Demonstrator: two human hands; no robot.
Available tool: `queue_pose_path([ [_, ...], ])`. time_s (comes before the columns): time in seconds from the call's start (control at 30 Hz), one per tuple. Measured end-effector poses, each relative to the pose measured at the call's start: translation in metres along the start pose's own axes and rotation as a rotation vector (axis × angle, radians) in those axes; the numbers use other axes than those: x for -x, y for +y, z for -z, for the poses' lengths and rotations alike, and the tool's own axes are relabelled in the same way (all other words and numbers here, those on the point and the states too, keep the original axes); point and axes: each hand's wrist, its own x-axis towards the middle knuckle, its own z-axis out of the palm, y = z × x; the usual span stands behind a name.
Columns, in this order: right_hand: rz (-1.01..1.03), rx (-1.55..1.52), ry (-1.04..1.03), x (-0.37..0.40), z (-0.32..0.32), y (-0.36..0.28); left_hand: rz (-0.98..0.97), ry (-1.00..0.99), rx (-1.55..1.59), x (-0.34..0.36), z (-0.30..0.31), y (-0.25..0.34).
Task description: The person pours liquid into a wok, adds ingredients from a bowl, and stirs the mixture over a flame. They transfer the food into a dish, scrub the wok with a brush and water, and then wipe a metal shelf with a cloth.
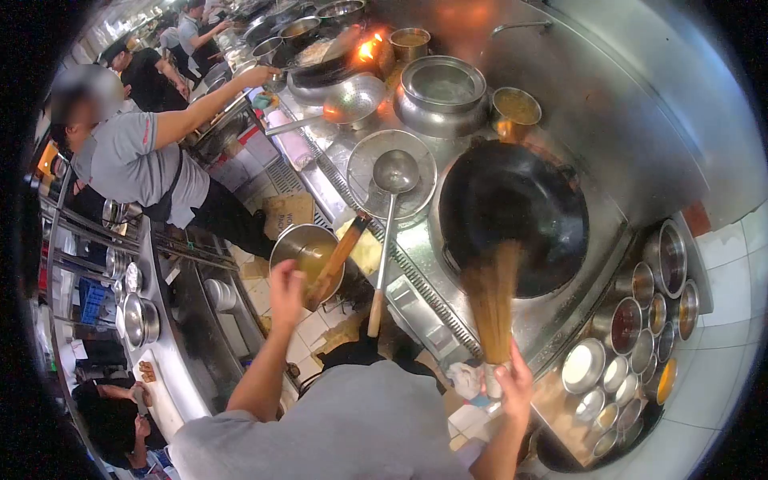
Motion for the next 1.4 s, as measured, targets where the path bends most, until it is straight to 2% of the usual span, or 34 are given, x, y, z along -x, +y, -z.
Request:
queue_pose_path([
  [0.03,-0.051,0.017,-0.092,-0.012,-0.014,-0.009,0.273,0.010,0.170,-0.011,0.026,-0.052],
  [0.07,-0.105,0.041,-0.154,-0.026,-0.026,-0.012,0.547,0.023,0.346,-0.014,0.041,-0.072],
  [0.13,-0.211,0.093,-0.279,-0.055,-0.051,-0.014,0.960,-0.388,0.773,0.010,0.039,-0.098],
  [0.17,-0.224,0.248,-0.287,-0.068,-0.068,-0.020,1.152,-0.609,0.984,0.019,0.035,-0.102],
  [0.23,-0.255,0.553,-0.286,-0.089,-0.100,-0.027,1.345,-0.813,1.176,0.042,-0.002,-0.100],
  [0.3,-0.186,0.896,-0.289,-0.108,-0.111,-0.012,1.183,-0.881,1.514,0.059,-0.033,-0.081],
  [0.4,-0.105,1.198,-0.296,-0.119,-0.133,-0.012,1.060,-0.994,1.665,0.039,-0.041,-0.065],
  [0.43,-0.094,1.271,-0.295,-0.122,-0.139,-0.012,1.065,-0.965,1.601,0.030,-0.035,-0.065],
  [0.53,-0.085,1.411,-0.289,-0.130,-0.148,-0.009,1.198,-1.043,1.907,0.013,-0.030,-0.086],
  [0.57,-0.090,1.445,-0.289,-0.132,-0.150,-0.007,1.254,-1.025,1.803,0.012,-0.037,-0.101],
  [0.67,-0.120,1.510,-0.285,-0.133,-0.154,0.002,1.212,-0.974,1.569,0.027,-0.047,-0.096],
  [0.7,-0.148,1.514,-0.288,-0.134,-0.155,0.006,1.171,-1.066,1.781,0.034,-0.055,-0.098],
  [0.8,-0.229,1.537,-0.288,-0.129,-0.165,0.026,1.179,-1.085,1.409,0.051,-0.078,-0.094],
  [0.93,-0.233,1.578,-0.244,-0.129,-0.175,0.045,1.332,-1.158,1.815,0.049,-0.087,-0.117],
  [1.03,-0.254,1.568,-0.245,-0.129,-0.173,0.049,1.102,-1.175,1.828,0.016,-0.047,-0.063],
  [1.13,-0.310,1.547,-0.262,-0.131,-0.173,0.038,1.022,-1.237,1.837,0.000,-0.036,-0.083],
  [1.17,-0.310,1.536,-0.262,-0.132,-0.172,0.036,0.977,-1.142,1.582,-0.012,-0.026,-0.061],
  [1.27,-0.264,1.468,-0.247,-0.137,-0.169,0.033,1.254,-1.141,1.465,-0.036,-0.049,-0.084],
  [1.3,-0.261,1.430,-0.239,-0.139,-0.173,0.026,1.340,-1.021,1.403,-0.053,-0.042,-0.033],
  [1.33,-0.257,1.392,-0.231,-0.142,-0.175,0.022,1.313,-1.025,1.392,-0.068,-0.048,-0.015],
  [1.4,-0.317,1.100,-0.210,-0.154,-0.168,0.030,1.263,-1.033,1.368,-0.094,-0.060,0.009],
])
